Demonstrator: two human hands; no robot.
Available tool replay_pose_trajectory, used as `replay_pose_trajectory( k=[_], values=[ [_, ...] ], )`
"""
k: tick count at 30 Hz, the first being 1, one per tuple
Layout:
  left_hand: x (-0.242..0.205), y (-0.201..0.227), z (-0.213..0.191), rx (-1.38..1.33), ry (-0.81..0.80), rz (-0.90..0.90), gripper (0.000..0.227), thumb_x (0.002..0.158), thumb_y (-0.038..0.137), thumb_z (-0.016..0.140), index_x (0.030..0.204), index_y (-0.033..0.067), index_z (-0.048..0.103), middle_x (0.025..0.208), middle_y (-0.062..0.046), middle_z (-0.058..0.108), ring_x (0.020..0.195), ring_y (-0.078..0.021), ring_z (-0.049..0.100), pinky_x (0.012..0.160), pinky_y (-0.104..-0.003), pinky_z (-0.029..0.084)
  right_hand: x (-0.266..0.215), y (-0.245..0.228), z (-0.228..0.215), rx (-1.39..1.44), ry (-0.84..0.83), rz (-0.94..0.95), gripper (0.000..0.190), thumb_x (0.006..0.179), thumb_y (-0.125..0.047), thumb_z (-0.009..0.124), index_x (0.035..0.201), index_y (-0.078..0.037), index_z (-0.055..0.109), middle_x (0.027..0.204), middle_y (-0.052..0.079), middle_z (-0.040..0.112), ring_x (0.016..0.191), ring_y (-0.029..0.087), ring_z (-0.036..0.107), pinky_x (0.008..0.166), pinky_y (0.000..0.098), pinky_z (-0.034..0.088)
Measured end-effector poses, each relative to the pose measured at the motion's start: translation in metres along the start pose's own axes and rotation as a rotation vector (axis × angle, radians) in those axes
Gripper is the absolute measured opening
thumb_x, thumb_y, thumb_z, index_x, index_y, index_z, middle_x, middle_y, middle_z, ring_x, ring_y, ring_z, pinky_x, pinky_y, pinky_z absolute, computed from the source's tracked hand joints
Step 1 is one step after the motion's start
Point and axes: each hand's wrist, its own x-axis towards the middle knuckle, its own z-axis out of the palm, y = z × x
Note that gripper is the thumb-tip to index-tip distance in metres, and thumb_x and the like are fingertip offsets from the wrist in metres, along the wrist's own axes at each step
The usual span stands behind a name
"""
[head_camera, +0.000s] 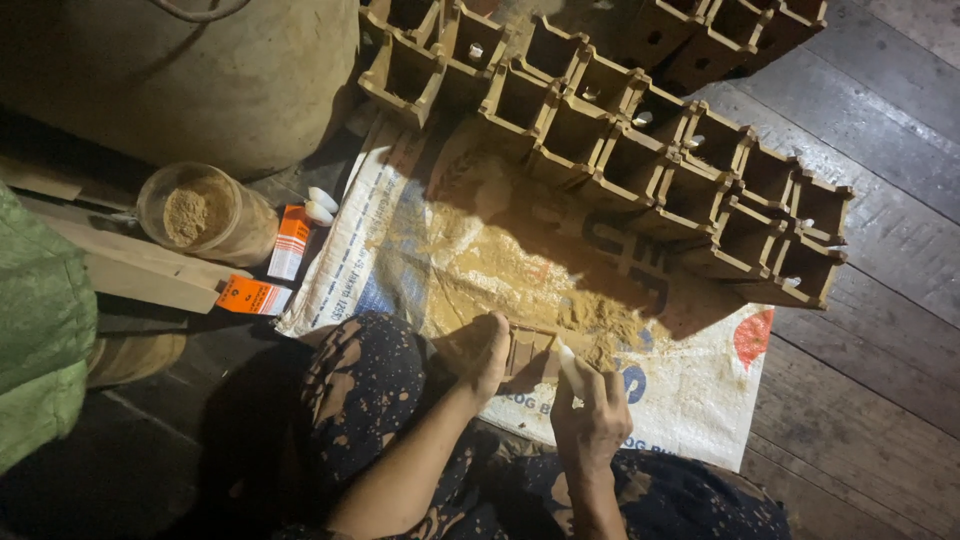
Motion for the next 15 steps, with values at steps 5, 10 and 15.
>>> replay_pose_trajectory(
  k=[5,10,15],
  values=[
    [0.024,-0.033,-0.002,-0.118,0.103,0.066,0.05,0.098,0.067,0.034,0.08,0.02,0.036,0.083,0.001,0.029,0.079,-0.014,0.036,0.085,-0.032,0.037,0.0,0.002,-0.001,-0.008,0.02,0.01,0.012,0.091,-0.02,0.078,0.1,-0.015,0.074,0.085,0.004,0.063,0.061,0.018,0.059,0.045,0.0331,0.044],
    [0.001,0.0,0.001,0.059,0.139,0.205,0.059,0.092,0.075,0.028,0.07,0.0211,0.024,0.068,0.004,0.027,0.065,-0.0132,0.029,0.073,-0.035,0.036,-0.01,0.016,0.007,-0.061,-0.012,0.047,0.013,0.092,-0.025,0.076,0.103,-0.018,0.072,0.085,0.002,0.062,0.057,0.011,0.052,0.042,0.0259,0.04],
    [0.004,-0.003,0.001,0.039,0.083,0.114,0.057,0.09,0.078,0.022,0.078,0.0218,0.021,0.079,0.002,0.024,0.074,-0.0147,0.029,0.085,-0.036,0.033,-0.013,0.021,0.008,-0.085,-0.019,0.073,0.015,0.095,-0.031,0.072,0.101,-0.017,0.072,0.083,0.001,0.06,0.057,0.013,0.051,0.043,0.0282,0.041]
  ],
)
